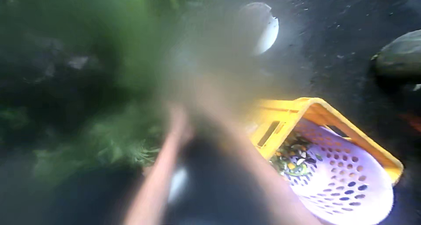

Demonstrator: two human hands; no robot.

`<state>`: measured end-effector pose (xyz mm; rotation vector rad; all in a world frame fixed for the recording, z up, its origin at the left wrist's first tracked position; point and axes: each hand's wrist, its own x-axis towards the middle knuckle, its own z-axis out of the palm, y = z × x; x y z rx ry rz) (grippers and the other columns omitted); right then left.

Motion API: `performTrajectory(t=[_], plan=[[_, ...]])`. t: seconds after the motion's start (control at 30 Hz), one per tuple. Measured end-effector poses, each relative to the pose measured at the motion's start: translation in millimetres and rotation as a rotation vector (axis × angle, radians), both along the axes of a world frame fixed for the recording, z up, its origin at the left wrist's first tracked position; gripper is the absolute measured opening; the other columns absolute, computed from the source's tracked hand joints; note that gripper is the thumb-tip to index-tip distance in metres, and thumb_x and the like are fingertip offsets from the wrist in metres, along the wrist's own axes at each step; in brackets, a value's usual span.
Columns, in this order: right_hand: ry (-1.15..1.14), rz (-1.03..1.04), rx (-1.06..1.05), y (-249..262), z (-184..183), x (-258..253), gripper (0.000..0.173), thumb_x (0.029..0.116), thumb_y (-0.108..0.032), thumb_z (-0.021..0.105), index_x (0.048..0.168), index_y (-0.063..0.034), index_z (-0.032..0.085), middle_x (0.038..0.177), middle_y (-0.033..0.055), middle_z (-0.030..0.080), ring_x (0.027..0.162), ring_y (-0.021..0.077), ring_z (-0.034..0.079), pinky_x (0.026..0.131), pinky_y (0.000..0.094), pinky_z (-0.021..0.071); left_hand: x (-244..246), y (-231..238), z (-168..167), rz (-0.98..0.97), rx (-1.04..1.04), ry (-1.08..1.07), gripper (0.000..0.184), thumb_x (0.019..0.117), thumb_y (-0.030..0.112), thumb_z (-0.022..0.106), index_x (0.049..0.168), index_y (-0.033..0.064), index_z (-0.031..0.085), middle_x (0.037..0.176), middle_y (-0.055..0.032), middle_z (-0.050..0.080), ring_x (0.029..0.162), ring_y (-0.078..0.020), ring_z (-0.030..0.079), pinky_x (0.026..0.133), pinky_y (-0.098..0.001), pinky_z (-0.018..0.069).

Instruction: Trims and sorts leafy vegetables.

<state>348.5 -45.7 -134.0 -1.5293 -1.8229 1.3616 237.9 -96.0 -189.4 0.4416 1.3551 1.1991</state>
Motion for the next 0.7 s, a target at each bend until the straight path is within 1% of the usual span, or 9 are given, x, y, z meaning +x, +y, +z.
performTrajectory(t=[0.03,0.1,0.17,0.3,0.37,0.47,0.57,0.63,0.7], plan=[[-0.043,-0.036,0.0,-5,-16,5,0.048,0.1124,-0.029,0.037,0.15,-0.0015,0.046,0.129,0.0201,0.066,0.111,0.0334,0.066,0.097,0.0524,0.0515,1,6,-10,0.002,-0.04,-0.112,0.039,0.1097,0.033,0.044,0.146,0.0177,0.047,0.105,0.0002,0.064,0.086,-0.0077,0.063,0.077,-0.0294,0.0569],[-0.042,-0.263,-0.127,-22,-57,25,0.049,0.1117,-0.038,0.035,0.143,-0.0063,0.057,0.123,0.0144,0.069,0.106,0.0274,0.068,0.091,0.0488,0.0542,3,12,-23,0.0,-0.122,-0.272,0.036,0.1106,0.031,0.043,0.145,0.0221,0.043,0.103,0.001,0.062,0.084,-0.0112,0.065,0.075,-0.0326,0.0589],[0.103,-0.593,-0.29,-43,-86,41,0.051,0.1127,-0.039,0.031,0.135,-0.0048,0.061,0.126,0.0116,0.069,0.112,0.024,0.068,0.092,0.046,0.0587,6,15,-28,0.02,-0.22,-0.361,0.034,0.1107,0.027,0.043,0.144,0.0217,0.044,0.107,-0.0027,0.066,0.09,-0.0174,0.067,0.078,-0.0379,0.0593],[0.372,-1.035,-0.368,-58,-99,37,0.054,0.1132,-0.038,0.022,0.138,-0.0033,0.056,0.131,0.0122,0.066,0.116,0.0235,0.065,0.094,0.0444,0.0539,29,25,-70,0.136,-0.169,-0.458,0.029,0.109,0.011,0.042,0.138,0.012,0.043,0.102,-0.0045,0.063,0.088,-0.0179,0.068,0.083,-0.0398,0.06],[0.339,-1.08,-0.341,-55,-106,24,0.051,0.1129,-0.037,0.028,0.128,-0.0037,0.063,0.119,0.0112,0.067,0.101,0.0206,0.066,0.084,0.0394,0.0556,45,33,-74,0.247,-0.178,-0.501,0.026,0.1102,0.01,0.036,0.135,0.0118,0.044,0.093,-0.0018,0.06,0.079,-0.0157,0.064,0.079,-0.0376,0.0586],[0.309,-1.005,-0.375,-48,-116,19,0.046,0.1132,-0.035,0.033,0.119,-0.0029,0.066,0.106,0.0102,0.067,0.089,0.0186,0.066,0.078,0.0372,0.0572,47,34,-76,0.204,-0.129,-0.426,0.024,0.1119,0.016,0.034,0.133,0.0129,0.044,0.093,-0.0011,0.06,0.08,-0.0145,0.064,0.08,-0.0362,0.0585],[0.094,-0.774,-0.299,-50,-124,21,0.047,0.1105,-0.04,0.043,0.107,-0.0027,0.071,0.092,0.0113,0.069,0.082,0.0208,0.069,0.076,0.0413,0.0601,44,17,-64,0.002,-0.167,-0.165,0.038,0.1113,0.045,0.032,0.142,0.0248,0.044,0.099,-0.0015,0.069,0.079,-0.0145,0.068,0.067,-0.0313,0.0585],[-0.079,-0.527,-0.225,-54,-128,27,0.045,0.1059,-0.047,0.052,0.103,-0.0072,0.074,0.078,0.0077,0.068,0.067,0.0184,0.066,0.067,0.0415,0.0579,40,9,-71,-0.034,-0.146,-0.088,0.044,0.1106,0.048,0.033,0.145,0.0231,0.044,0.116,-0.0015,0.069,0.097,-0.0138,0.067,0.081,-0.0328,0.0563],[-0.113,-0.24,-0.245,-57,-131,39,0.04,0.103,-0.044,0.059,0.117,-0.0084,0.071,0.087,0.0101,0.072,0.073,0.0208,0.069,0.073,0.0455,0.0593,32,1,-78,-0.091,-0.146,-0.067,0.045,0.1104,0.046,0.034,0.147,0.0224,0.044,0.128,-0.0008,0.065,0.107,-0.013,0.063,0.089,-0.034,0.0538]])
